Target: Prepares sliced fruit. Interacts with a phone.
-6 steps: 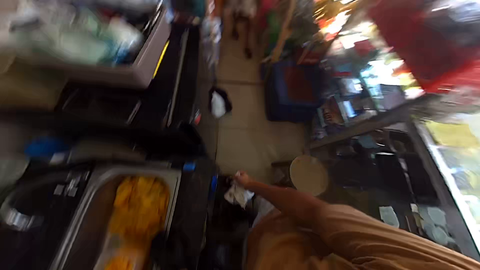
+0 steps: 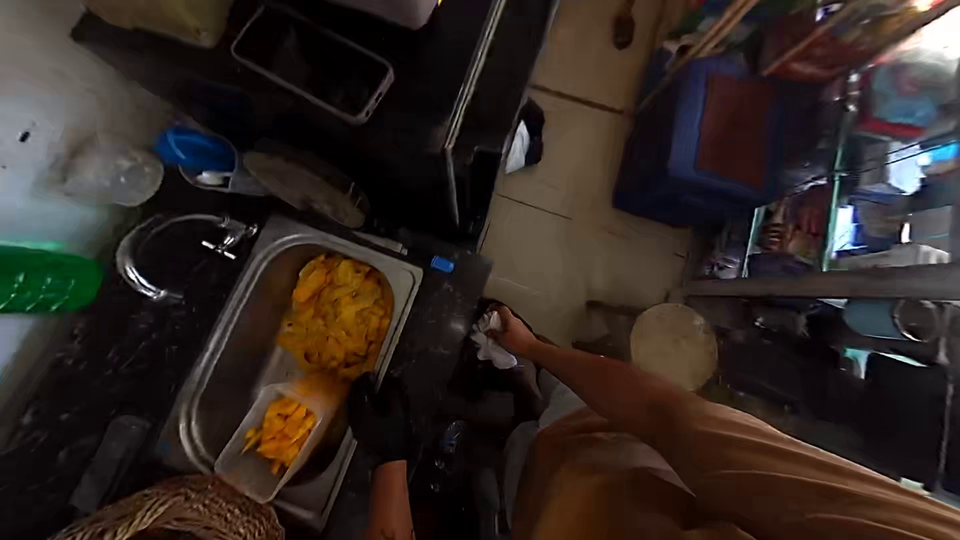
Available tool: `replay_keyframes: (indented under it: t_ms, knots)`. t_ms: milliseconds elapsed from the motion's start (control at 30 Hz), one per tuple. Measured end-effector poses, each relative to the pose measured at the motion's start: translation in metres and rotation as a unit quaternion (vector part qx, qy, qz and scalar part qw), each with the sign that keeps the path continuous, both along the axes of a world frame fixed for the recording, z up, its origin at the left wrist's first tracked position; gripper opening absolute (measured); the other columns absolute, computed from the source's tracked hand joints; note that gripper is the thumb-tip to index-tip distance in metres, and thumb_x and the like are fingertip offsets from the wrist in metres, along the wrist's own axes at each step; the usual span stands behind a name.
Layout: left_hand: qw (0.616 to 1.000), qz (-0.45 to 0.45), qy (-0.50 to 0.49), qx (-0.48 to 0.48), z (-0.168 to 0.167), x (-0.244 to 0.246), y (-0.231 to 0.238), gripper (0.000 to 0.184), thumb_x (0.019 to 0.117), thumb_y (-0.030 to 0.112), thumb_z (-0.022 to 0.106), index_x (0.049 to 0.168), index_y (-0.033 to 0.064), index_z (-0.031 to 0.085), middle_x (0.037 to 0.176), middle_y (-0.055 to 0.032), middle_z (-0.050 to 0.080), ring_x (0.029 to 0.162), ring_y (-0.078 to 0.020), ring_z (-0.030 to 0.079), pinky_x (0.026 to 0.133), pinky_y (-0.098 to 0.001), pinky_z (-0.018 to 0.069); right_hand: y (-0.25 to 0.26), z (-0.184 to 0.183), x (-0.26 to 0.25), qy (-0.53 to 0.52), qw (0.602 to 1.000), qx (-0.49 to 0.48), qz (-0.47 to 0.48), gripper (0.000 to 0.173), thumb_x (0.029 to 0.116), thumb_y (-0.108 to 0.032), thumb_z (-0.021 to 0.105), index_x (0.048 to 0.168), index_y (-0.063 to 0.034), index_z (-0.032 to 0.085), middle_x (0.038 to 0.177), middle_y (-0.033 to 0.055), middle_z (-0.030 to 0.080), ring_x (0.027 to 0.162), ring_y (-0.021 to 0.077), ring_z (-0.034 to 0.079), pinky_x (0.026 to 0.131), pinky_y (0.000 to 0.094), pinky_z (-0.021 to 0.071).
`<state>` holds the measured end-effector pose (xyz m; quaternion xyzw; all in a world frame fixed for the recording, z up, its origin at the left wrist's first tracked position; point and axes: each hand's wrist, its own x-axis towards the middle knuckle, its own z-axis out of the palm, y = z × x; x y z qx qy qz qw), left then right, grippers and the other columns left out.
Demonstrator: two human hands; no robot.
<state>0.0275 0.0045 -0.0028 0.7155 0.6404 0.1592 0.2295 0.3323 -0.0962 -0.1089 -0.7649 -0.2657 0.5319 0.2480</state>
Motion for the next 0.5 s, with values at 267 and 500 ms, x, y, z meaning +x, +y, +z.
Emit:
replay_keyframes:
  t_ms: [267,500]
  knots:
    - [1.0,0.01,0.005,0.026,-0.014,-0.005,0.001,0.058,0.0925,0.04,0.066,0.137,0.0023,0.06,0.142,-0.019,0.058,0.136,-0.0325,0.052,0.115,-0.0471,0.0402,0.078,-0.015,-0.054,-0.043,0.998,0.022,-0.03,0.073,0.0922,-0.019,0.071,0.15,0.0098,0.039,0.153,0.0277,0.045,0.146,0.0325,0.042,0.124,0.0416,0.0309]
    - [0.998,-0.015,0.018,0.061,-0.025,-0.012,0.003,0.058,0.0933,0.042,0.067,0.138,0.0049,0.061,0.144,-0.0152,0.058,0.14,-0.0285,0.049,0.12,-0.0447,0.0372,0.126,0.105,-0.072,-0.046,0.906,-0.235,0.349,0.047,0.1113,-0.022,0.044,0.153,-0.0012,0.042,0.159,0.0187,0.041,0.148,0.0308,0.037,0.121,0.0453,0.0282]
